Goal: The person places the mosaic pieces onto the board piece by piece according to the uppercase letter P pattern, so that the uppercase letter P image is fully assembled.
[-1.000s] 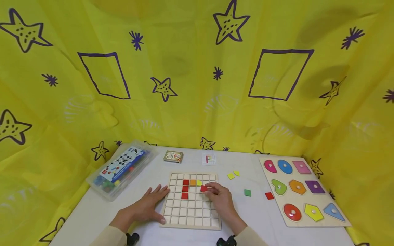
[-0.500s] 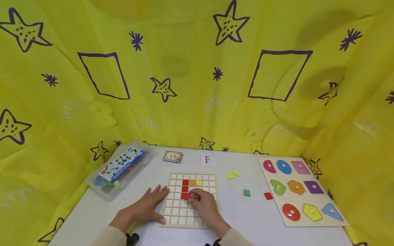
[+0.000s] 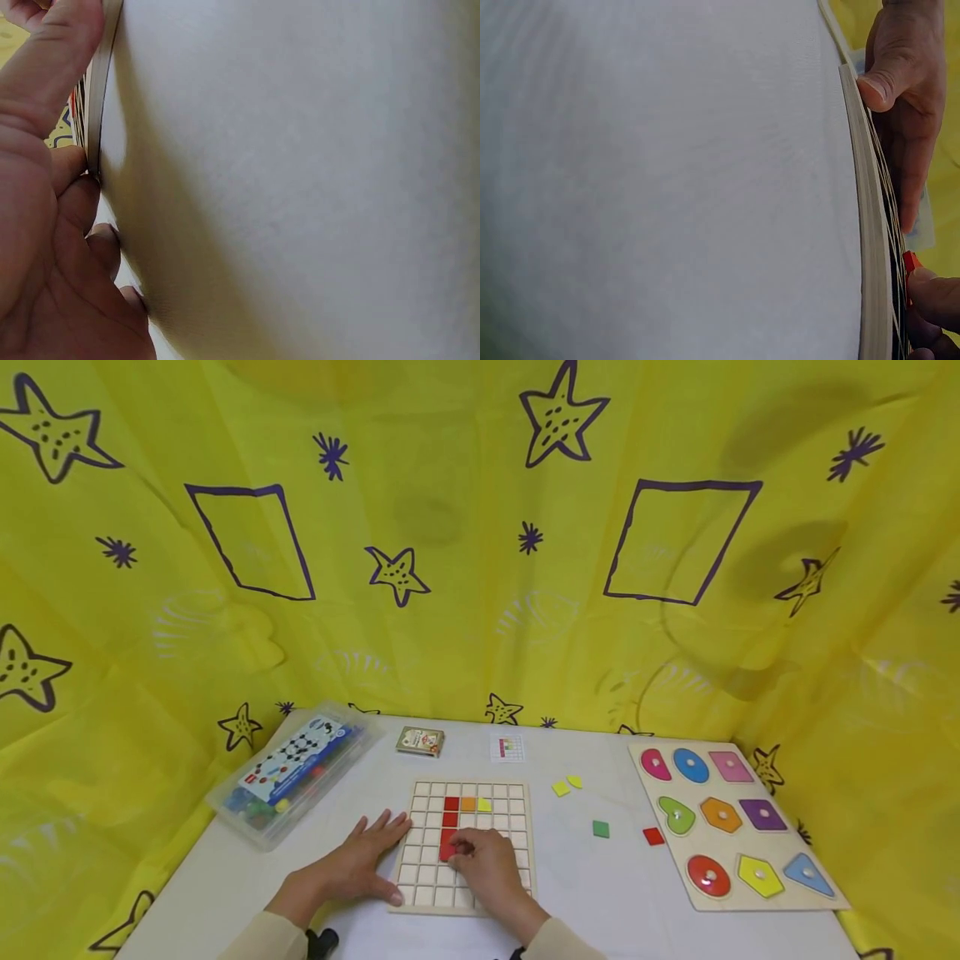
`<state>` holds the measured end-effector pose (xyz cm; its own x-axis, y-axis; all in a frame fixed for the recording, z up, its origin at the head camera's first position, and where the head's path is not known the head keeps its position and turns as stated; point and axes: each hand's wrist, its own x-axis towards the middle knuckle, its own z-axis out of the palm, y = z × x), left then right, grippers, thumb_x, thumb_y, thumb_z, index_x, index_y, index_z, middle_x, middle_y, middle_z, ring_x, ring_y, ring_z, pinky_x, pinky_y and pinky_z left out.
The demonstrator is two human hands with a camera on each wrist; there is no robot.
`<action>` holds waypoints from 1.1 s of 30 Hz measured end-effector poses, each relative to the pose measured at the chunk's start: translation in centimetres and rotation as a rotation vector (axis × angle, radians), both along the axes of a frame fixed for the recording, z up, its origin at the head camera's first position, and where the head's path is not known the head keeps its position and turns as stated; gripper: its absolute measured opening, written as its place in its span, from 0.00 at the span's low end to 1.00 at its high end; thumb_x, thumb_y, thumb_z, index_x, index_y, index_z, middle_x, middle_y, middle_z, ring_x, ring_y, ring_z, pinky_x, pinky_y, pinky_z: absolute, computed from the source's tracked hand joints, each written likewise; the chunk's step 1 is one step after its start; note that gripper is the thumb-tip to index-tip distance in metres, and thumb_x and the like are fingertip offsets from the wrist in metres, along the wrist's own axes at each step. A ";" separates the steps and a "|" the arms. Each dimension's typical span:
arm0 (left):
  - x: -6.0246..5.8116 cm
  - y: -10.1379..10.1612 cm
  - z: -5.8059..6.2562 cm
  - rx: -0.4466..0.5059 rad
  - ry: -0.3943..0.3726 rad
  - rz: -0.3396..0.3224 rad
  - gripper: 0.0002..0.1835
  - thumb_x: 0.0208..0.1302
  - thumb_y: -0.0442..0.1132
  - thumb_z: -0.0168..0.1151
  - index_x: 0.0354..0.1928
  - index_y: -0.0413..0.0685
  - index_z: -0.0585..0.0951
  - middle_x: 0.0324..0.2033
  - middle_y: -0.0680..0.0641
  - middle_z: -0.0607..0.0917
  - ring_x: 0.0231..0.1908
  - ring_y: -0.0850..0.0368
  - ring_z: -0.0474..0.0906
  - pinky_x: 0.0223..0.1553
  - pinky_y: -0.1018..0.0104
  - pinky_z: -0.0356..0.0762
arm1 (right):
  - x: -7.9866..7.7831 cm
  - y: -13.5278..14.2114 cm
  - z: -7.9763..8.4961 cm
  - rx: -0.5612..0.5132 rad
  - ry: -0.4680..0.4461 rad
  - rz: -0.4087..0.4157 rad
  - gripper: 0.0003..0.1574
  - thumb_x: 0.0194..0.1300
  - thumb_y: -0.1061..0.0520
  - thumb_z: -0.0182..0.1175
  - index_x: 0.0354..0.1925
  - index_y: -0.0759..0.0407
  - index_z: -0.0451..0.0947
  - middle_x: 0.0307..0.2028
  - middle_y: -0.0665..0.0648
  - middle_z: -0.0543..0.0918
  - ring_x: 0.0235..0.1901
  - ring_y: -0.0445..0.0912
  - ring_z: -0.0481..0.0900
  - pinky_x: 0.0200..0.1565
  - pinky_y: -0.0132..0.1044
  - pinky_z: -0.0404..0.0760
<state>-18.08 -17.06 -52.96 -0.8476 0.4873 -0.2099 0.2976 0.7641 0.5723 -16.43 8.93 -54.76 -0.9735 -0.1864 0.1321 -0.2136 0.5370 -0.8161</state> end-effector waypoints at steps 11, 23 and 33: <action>0.1 0.0 -0.1 -0.003 -0.001 0.002 0.64 0.46 0.60 0.83 0.82 0.45 0.61 0.83 0.43 0.60 0.84 0.37 0.45 0.82 0.33 0.35 | 0.1 -0.2 -0.1 0.042 0.079 0.003 0.13 0.56 0.62 0.79 0.42 0.55 0.90 0.32 0.44 0.86 0.34 0.36 0.72 0.36 0.29 0.73; 0.3 -0.1 0.2 0.005 0.000 0.001 0.63 0.47 0.58 0.83 0.82 0.44 0.62 0.82 0.41 0.60 0.84 0.36 0.45 0.82 0.32 0.35 | -0.2 0.4 0.4 -0.196 -0.103 0.015 0.16 0.60 0.62 0.77 0.47 0.60 0.88 0.38 0.53 0.86 0.37 0.41 0.76 0.39 0.27 0.78; 0.3 0.0 0.2 0.014 -0.009 0.004 0.63 0.47 0.58 0.83 0.82 0.45 0.62 0.83 0.43 0.60 0.84 0.37 0.44 0.82 0.32 0.34 | -0.5 1.1 0.9 -0.250 -0.154 -0.009 0.16 0.61 0.62 0.75 0.49 0.60 0.88 0.42 0.56 0.86 0.37 0.43 0.77 0.38 0.27 0.80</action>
<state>-17.80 -17.03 -52.80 -0.8478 0.4866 -0.2107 0.2891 0.7573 0.5856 -16.94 10.06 -53.84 -0.9872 -0.1580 0.0237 -0.0734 0.3166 -0.9457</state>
